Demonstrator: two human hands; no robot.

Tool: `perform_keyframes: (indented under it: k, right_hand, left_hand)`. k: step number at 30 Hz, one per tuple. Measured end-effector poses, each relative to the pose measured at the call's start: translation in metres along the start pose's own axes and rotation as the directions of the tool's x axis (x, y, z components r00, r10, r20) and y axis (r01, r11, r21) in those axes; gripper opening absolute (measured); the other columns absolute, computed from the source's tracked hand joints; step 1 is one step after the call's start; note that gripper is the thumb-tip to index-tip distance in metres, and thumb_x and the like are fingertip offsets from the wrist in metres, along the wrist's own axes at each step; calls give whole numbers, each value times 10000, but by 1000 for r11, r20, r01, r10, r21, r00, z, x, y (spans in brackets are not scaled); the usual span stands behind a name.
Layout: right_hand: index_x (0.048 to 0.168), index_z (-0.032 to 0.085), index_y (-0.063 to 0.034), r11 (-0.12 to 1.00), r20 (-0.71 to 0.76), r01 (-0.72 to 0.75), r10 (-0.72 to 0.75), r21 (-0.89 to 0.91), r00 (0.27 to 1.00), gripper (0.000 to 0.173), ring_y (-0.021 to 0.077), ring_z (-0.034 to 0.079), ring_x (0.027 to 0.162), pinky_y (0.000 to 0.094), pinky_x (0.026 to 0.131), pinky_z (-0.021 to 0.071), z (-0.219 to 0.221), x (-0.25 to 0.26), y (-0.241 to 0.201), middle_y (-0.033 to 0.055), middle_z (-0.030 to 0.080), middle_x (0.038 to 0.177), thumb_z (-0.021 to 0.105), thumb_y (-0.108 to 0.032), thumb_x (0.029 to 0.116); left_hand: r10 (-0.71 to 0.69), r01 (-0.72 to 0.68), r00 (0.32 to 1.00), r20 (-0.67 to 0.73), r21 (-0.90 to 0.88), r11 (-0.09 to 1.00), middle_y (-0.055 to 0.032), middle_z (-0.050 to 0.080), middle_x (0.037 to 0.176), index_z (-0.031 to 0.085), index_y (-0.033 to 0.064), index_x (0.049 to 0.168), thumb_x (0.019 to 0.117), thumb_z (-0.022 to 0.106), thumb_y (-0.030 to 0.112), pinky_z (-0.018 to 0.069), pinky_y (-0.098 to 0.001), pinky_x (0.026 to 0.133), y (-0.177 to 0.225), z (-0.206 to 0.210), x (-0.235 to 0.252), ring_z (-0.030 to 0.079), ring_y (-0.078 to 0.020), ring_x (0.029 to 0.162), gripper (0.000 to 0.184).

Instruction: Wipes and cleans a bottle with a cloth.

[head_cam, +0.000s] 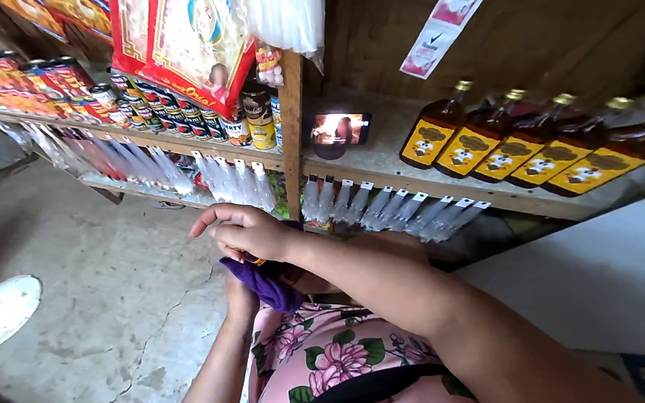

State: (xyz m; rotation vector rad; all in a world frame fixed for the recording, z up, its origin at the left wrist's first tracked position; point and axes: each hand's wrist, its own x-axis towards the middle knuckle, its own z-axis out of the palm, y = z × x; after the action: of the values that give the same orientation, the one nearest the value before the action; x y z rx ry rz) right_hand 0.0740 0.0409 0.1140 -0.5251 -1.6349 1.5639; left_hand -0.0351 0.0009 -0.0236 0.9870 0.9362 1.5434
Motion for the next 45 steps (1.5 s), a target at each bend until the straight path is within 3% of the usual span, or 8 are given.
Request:
perform_keyframes:
  k: [7,10,14,18,27,32,36,45]
  right_hand:
    - [1234,586,76,976,32,212,-211,-46,977,314,16,509,536,182,541,456,-25,-39,2,10,557,636,544,-30,941]
    - [1265,548,86,906,7,405,-408,-123,913,363,25,562,634,210,628,509,-39,-65,11,29,593,711,559,-131,975]
    - [1272,586,11,900,-286,323,-405,-294,869,309,54,620,834,252,790,551,-47,-114,2,20,640,893,557,-133,1000]
    - [1263,580,-134,947,-562,244,-320,-208,763,252,97,633,839,315,842,547,-42,-145,10,-14,620,841,422,-195,1076]
    - [1089,647,-157,915,-527,393,-381,-96,759,224,54,585,663,313,769,547,-48,-155,24,-76,547,662,431,-130,1035]
    - [1054,665,-142,921,-461,390,-345,1,817,215,39,561,616,271,701,528,-48,-155,24,-81,537,626,452,-123,1029]
    - [1109,672,-104,913,-380,406,-390,-40,839,229,13,560,629,231,669,515,-41,-154,24,-81,560,655,454,-120,1043]
    - [1099,683,-128,893,-327,428,-450,-141,831,259,19,565,641,244,687,524,-43,-155,26,-76,559,661,438,-210,1075]
  left_hand:
    - [169,-184,971,172,76,980,179,715,967,614,191,1108,1007,562,357,551,-196,900,4,18,-8,663,56,956,201]
    - [294,-372,906,305,242,896,108,688,1165,700,145,1143,1026,487,478,408,-273,1100,5,25,-3,563,-3,1198,413]
    - [353,-550,769,533,269,791,11,708,1172,730,119,1089,1095,378,372,447,-374,1103,4,45,12,608,-85,1185,433]
    - [266,-594,702,661,338,730,-47,712,1148,715,60,1039,1075,393,260,401,-379,1117,6,65,19,608,-91,1188,380]
    - [-168,-36,879,446,413,910,85,702,874,692,51,1024,1014,416,155,549,-194,863,1,55,23,651,51,877,295]
    - [-149,-14,902,405,372,928,34,702,912,679,9,1055,1006,468,286,545,-208,880,-33,19,26,654,20,907,352]
    - [-190,62,927,322,368,928,-45,684,1098,568,-32,1279,977,528,454,519,-251,946,-58,-7,28,630,-24,1036,573]
    - [-200,86,909,365,305,948,23,705,971,641,-14,1119,1039,363,212,529,-205,918,-55,-10,21,644,29,947,368]
